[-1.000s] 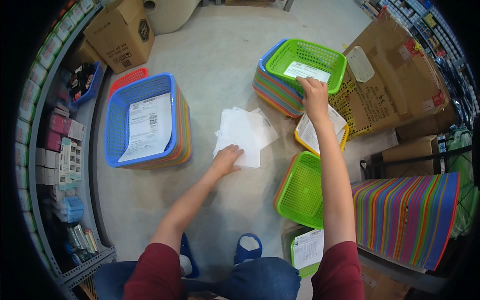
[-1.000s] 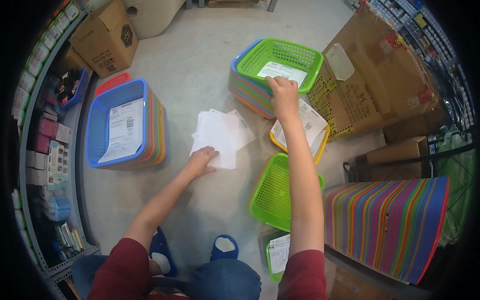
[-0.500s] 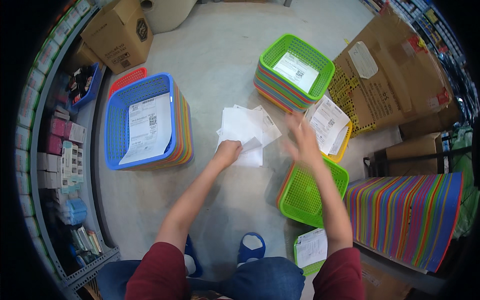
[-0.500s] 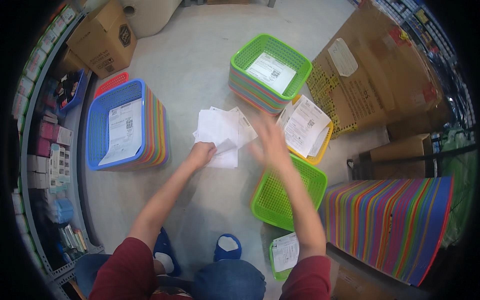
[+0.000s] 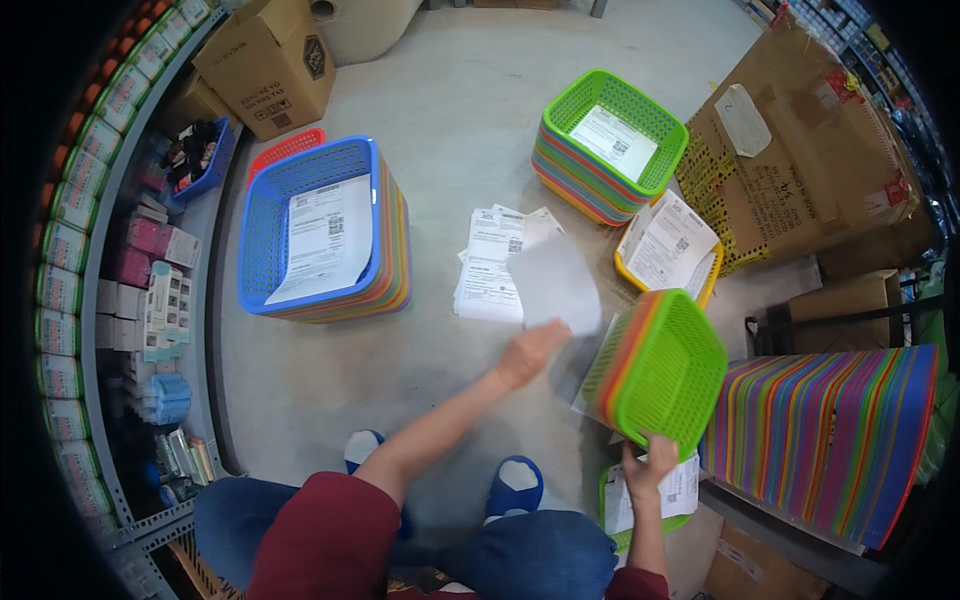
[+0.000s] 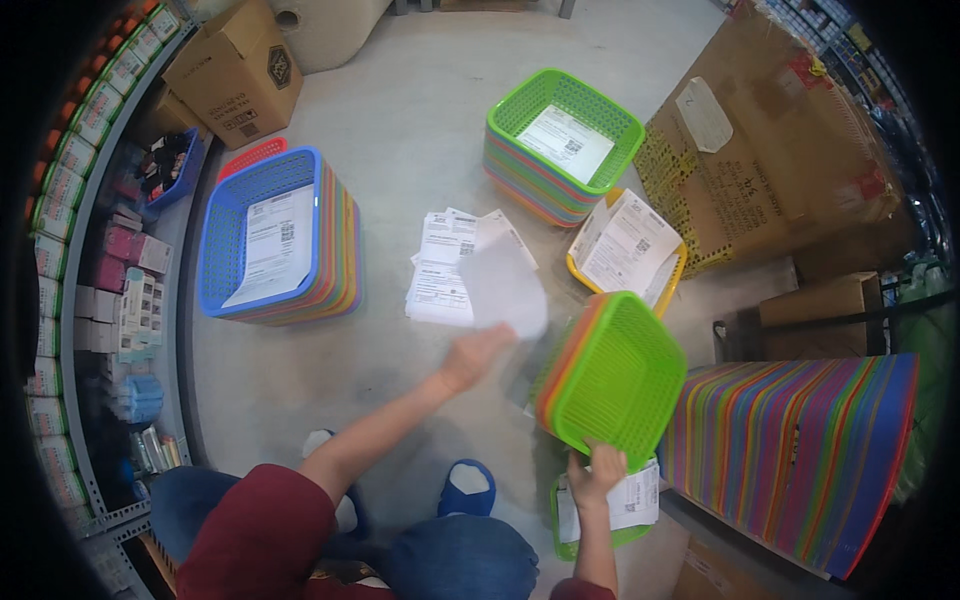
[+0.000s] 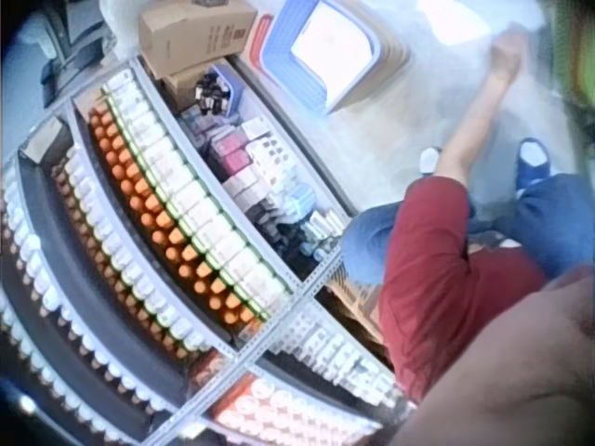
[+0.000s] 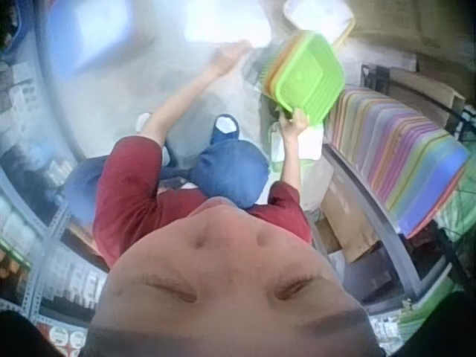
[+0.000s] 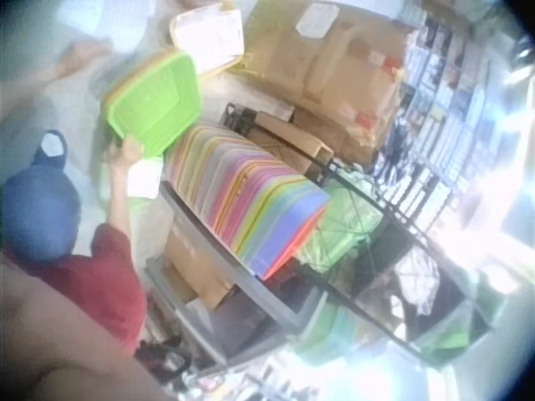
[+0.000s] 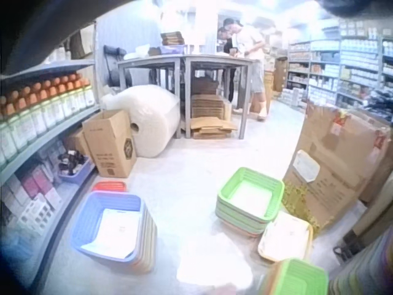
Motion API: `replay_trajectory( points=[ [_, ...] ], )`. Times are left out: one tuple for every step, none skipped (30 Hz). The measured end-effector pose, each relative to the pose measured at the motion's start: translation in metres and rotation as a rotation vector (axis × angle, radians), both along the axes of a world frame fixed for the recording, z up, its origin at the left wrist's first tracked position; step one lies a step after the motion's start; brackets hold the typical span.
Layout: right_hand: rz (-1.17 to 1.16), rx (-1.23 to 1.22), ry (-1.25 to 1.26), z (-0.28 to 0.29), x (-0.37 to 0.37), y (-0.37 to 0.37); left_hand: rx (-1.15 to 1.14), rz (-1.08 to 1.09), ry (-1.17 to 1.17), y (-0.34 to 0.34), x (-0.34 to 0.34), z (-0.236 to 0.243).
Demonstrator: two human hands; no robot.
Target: The person sits on the floor and sorts printed papers into multiple colored plastic baskets. They pick up papers from a central pile, place them into different baskets, and occasionally stack the baskets.
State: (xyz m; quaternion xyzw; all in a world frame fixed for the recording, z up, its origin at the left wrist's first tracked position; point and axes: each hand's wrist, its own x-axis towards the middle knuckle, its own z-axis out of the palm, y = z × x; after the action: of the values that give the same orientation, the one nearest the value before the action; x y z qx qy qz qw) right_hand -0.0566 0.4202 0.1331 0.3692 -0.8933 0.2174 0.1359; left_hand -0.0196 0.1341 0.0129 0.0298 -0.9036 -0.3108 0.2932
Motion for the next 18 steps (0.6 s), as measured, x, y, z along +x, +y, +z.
replay_trajectory(
  points=[
    [-0.009,-0.03,0.009,0.017,0.004,0.001,-0.028,-0.092,-0.029,0.019,0.003,-0.006],
    [-0.007,-0.036,0.004,0.033,0.006,0.003,-0.067,-0.167,0.001,0.038,0.006,-0.013],
    [-0.005,-0.038,0.0,0.047,0.007,0.004,-0.133,-0.256,0.012,0.056,0.008,-0.019],
    [-0.023,-0.036,-0.015,0.056,0.009,0.003,-0.191,-0.32,0.114,0.074,0.01,-0.026],
    [0.01,-0.017,0.026,0.06,0.009,0.0,-0.21,-0.462,-0.028,0.094,0.014,-0.031],
    [0.024,0.003,0.056,0.061,0.009,-0.003,-0.217,-0.554,-0.065,0.117,0.017,-0.036],
    [0.029,0.029,0.083,0.06,0.008,-0.006,-0.109,-0.582,-0.219,0.139,0.016,-0.04],
    [0.034,0.03,0.084,0.053,0.006,-0.011,0.004,-0.575,-0.302,0.159,0.014,-0.042],
    [0.042,0.051,0.079,0.045,0.004,-0.014,0.125,-0.591,-0.43,0.172,0.014,-0.046],
    [0.05,0.07,0.075,0.034,0.001,-0.016,0.06,-0.509,-0.299,0.181,0.017,-0.049],
    [0.053,0.091,0.065,0.023,-0.002,-0.018,0.004,-0.446,-0.219,0.188,0.019,-0.05],
    [0.051,0.096,0.034,0.012,-0.003,-0.018,-0.07,-0.399,-0.228,0.188,0.02,-0.051],
    [0.066,0.085,0.037,0.0,-0.004,-0.017,-0.049,-0.403,-0.093,0.184,0.024,-0.051],
    [0.061,0.092,0.017,-0.011,-0.002,-0.015,-0.047,-0.431,-0.046,0.177,0.034,-0.048],
    [0.03,0.117,-0.029,-0.021,0.001,-0.014,-0.042,-0.461,-0.001,0.167,0.045,-0.044],
    [0.053,0.125,-0.012,-0.03,0.004,-0.014,0.027,-0.57,-0.135,0.146,0.055,-0.041],
    [0.053,0.15,-0.013,-0.035,0.008,-0.014,0.101,-0.669,-0.234,0.118,0.062,-0.039],
    [0.084,0.115,0.04,-0.037,0.011,-0.015,0.111,-0.648,-0.356,0.088,0.065,-0.037]
  ],
)
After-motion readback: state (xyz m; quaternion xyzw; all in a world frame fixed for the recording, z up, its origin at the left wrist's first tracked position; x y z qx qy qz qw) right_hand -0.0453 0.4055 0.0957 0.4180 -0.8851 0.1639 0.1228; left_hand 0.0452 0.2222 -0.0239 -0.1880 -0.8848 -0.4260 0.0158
